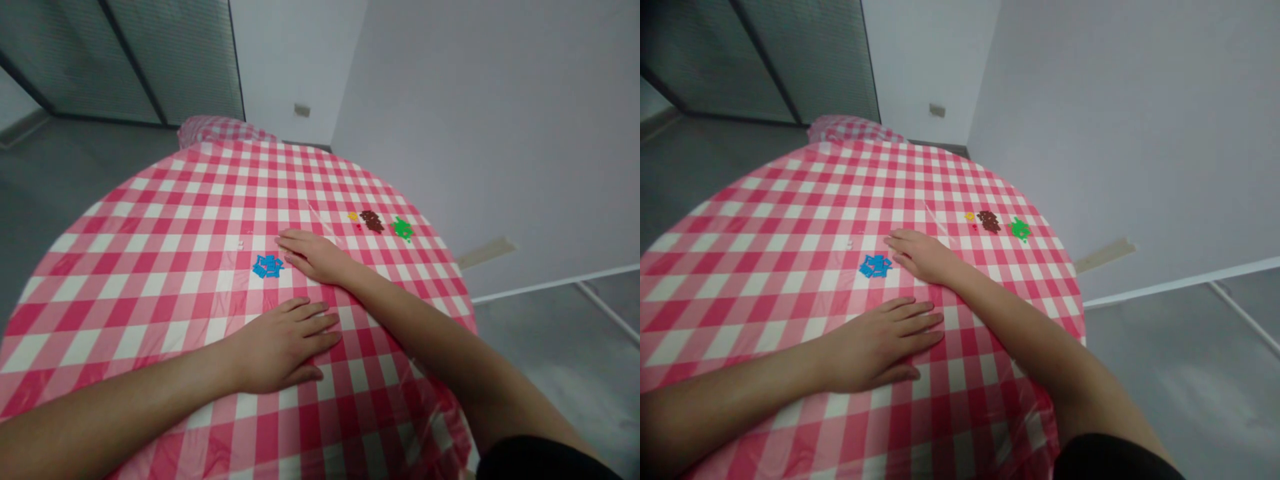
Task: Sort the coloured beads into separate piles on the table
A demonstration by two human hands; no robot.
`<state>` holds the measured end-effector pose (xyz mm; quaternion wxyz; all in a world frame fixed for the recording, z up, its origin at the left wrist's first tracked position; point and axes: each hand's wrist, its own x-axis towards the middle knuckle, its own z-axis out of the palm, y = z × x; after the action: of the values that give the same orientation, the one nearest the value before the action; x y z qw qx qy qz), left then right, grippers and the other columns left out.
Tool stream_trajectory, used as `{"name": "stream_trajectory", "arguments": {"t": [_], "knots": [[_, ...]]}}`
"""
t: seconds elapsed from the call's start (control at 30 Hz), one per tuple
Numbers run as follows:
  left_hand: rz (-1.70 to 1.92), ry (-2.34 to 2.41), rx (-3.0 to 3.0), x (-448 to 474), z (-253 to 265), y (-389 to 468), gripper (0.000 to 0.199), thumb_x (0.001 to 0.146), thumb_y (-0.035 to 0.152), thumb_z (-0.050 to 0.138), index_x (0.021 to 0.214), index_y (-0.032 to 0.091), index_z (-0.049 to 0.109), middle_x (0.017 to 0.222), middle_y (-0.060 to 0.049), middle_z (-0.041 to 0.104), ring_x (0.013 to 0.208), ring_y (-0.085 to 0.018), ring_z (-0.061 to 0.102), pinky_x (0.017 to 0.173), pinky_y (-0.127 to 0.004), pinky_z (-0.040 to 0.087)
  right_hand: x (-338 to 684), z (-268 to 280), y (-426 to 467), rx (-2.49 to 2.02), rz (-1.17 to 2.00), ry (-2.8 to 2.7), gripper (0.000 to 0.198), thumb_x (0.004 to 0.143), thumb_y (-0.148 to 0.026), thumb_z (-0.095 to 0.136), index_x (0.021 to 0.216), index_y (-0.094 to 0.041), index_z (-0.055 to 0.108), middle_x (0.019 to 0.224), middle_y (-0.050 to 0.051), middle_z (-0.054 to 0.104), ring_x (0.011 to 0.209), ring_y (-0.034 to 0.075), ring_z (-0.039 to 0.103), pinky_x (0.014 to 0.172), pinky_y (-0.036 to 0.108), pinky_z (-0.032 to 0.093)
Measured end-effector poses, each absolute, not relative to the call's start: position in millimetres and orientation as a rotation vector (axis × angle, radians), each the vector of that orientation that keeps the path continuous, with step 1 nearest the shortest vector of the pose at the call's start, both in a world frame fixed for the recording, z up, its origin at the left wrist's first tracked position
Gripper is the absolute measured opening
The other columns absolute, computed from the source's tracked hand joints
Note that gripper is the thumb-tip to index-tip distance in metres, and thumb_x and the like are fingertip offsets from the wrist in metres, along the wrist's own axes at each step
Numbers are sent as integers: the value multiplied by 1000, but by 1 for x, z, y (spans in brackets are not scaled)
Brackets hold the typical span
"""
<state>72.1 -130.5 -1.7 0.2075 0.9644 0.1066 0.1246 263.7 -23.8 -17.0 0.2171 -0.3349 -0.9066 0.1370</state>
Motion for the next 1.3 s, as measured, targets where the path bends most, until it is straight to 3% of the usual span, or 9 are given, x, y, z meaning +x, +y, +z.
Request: {"name": "stream_trajectory", "arguments": {"t": [0.23,0.67,1.3], "knots": [[338,294,2705,72,-2,-131,53,105,48,55,147,17,56,154,-14,57,142,-35,51,120,-52,33,266,-18,-20,-920,328,-2561,30,105,-22,52,120,-17,78,132,12,73,127,22,66,111,41,52],[296,301,2740,72,0,-130,53,106,49,52,149,19,54,155,-12,55,144,-34,49,122,-50,30,354,-20,-43,-1204,151,-2366,28,101,-25,55,111,-24,80,119,9,79,116,25,73,104,45,58],[305,301,2736,71,-1,-130,54,106,51,51,148,17,54,154,-12,56,142,-35,50,120,-52,32,459,-18,-77,-1480,-139,-2225,28,98,-25,52,95,-23,80,109,9,81,105,27,76,94,43,62]]}}
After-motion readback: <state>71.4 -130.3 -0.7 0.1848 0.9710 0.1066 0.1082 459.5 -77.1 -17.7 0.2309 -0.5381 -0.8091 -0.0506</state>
